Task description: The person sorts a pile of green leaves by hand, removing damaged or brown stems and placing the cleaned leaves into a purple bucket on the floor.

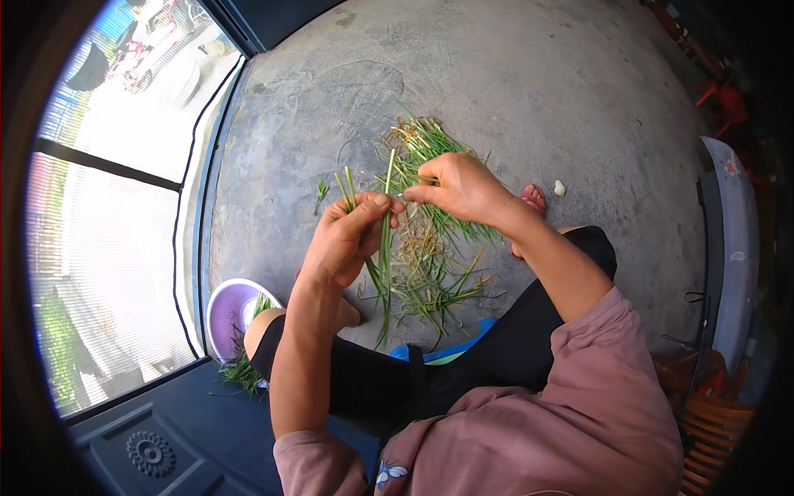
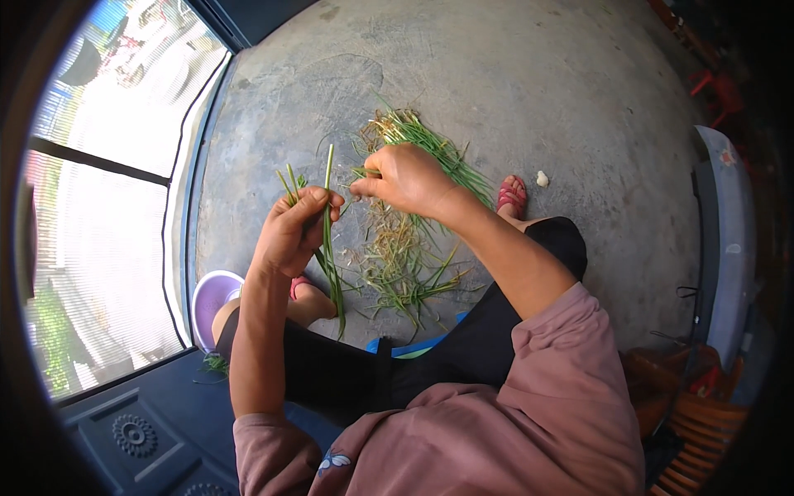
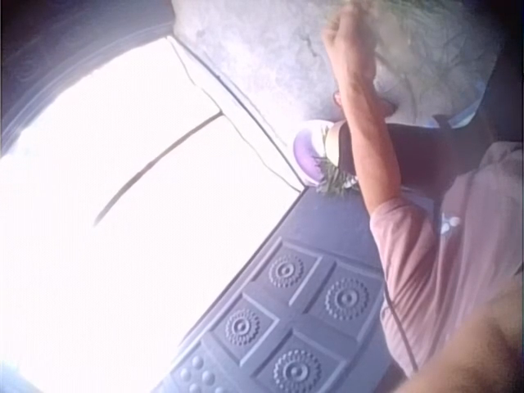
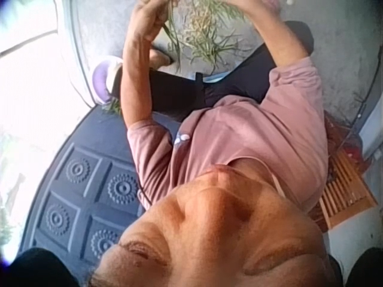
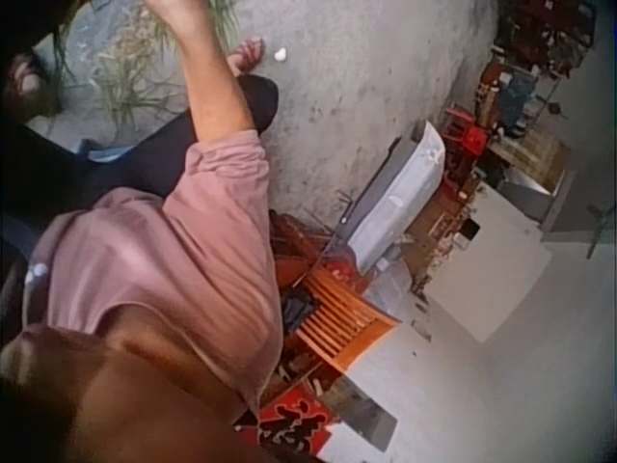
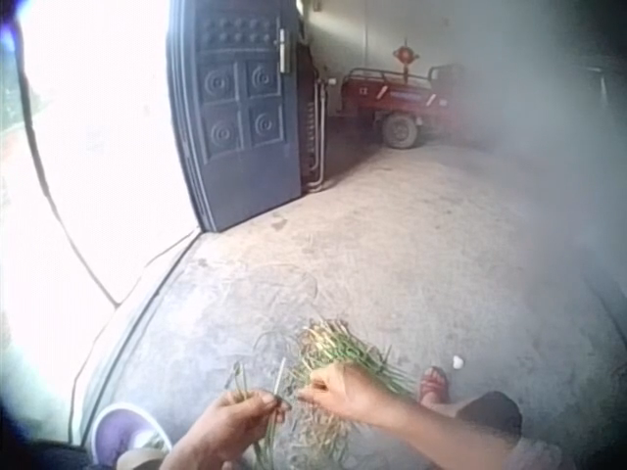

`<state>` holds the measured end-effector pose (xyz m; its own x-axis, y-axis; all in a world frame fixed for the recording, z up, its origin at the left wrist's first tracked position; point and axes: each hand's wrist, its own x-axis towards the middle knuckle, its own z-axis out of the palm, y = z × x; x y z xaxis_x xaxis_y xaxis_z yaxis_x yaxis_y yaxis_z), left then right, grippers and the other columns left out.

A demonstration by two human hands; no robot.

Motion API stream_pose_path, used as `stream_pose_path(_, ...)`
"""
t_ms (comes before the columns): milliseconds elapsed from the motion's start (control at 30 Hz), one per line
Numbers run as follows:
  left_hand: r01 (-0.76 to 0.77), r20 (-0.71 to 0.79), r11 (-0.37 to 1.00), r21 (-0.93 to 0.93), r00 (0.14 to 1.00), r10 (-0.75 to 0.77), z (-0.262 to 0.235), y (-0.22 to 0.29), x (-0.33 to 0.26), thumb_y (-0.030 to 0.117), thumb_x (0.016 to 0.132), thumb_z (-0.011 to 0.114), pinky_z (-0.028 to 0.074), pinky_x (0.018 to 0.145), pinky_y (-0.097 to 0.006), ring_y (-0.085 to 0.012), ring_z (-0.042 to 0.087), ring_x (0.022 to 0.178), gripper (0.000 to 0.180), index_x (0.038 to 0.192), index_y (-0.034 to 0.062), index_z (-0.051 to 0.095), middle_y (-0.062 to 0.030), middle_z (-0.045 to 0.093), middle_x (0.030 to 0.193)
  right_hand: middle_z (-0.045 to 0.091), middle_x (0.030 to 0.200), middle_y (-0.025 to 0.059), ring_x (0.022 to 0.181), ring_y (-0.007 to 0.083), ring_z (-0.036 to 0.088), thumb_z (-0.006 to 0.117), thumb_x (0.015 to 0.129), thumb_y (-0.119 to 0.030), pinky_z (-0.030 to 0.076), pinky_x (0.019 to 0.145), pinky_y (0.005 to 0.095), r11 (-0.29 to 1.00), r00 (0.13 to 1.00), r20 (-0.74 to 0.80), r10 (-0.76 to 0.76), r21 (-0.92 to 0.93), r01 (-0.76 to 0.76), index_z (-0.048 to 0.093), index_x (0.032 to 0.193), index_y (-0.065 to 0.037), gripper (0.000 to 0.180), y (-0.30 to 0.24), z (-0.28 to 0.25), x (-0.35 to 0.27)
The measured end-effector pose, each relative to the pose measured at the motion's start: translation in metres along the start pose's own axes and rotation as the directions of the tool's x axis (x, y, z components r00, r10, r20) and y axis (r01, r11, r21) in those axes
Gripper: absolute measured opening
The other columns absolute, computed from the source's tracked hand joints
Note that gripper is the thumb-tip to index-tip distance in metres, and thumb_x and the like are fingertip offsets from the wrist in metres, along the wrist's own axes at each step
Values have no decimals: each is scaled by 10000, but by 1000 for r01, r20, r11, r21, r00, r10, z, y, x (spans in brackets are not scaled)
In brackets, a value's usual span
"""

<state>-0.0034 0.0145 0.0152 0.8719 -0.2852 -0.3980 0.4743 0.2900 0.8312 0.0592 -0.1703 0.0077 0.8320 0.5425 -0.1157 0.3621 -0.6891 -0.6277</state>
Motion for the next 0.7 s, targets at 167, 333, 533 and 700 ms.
stream_pose_path(167, 6, -7, 1000, -7, 1000, -6, 1, -2, 1, 190, 841, 511, 185, 353, -162, -19, 286, 385, 183, 841, 21, 581, -18, 551, 671, 517, 605, 13, 502, 77, 452, 579, 738, -125, 370, 466, 240, 853, 994, -111, -7, 517, 64, 570, 933, -25, 219, 8, 9, 3)
stream_pose_path(333, 23, 16, 999, 37, 1000, -23, 0, -5, 3, 193, 840, 516, 178, 355, -169, -20, 276, 382, 205, 853, 3, 593, -21, 551, 673, 504, 677, -12, 452, -6, 345, 557, 821, -150, 275, 396, 129, 452, 997, 23, 67, 890, -51, 547, 985, -4, 220, -10, -2, 1)
stream_pose_path(533, -23, -43, 995, 95, 999, 27, 8, -10, 7, 187, 828, 541, 201, 386, -171, -19, 291, 418, 189, 852, 10, 601, -5, 527, 641, 516, 670, 11, 424, -8, 338, 543, 837, -146, 254, 357, 128, 402, 995, 35, 93, 913, -70, 540, 872, -13, 137, -3, 0, 3)
stream_pose_path(700, -109, -261, 955, 277, 948, 184, 2, -10, 10, 133, 798, 578, 210, 400, -173, -15, 303, 438, 107, 835, 34, 593, 46, 454, 573, 513, 658, 15, 451, 4, 360, 560, 825, -147, 281, 379, 132, 375, 992, 47, 120, 923, -89, 540, 835, -8, 140, -6, -9, -1)
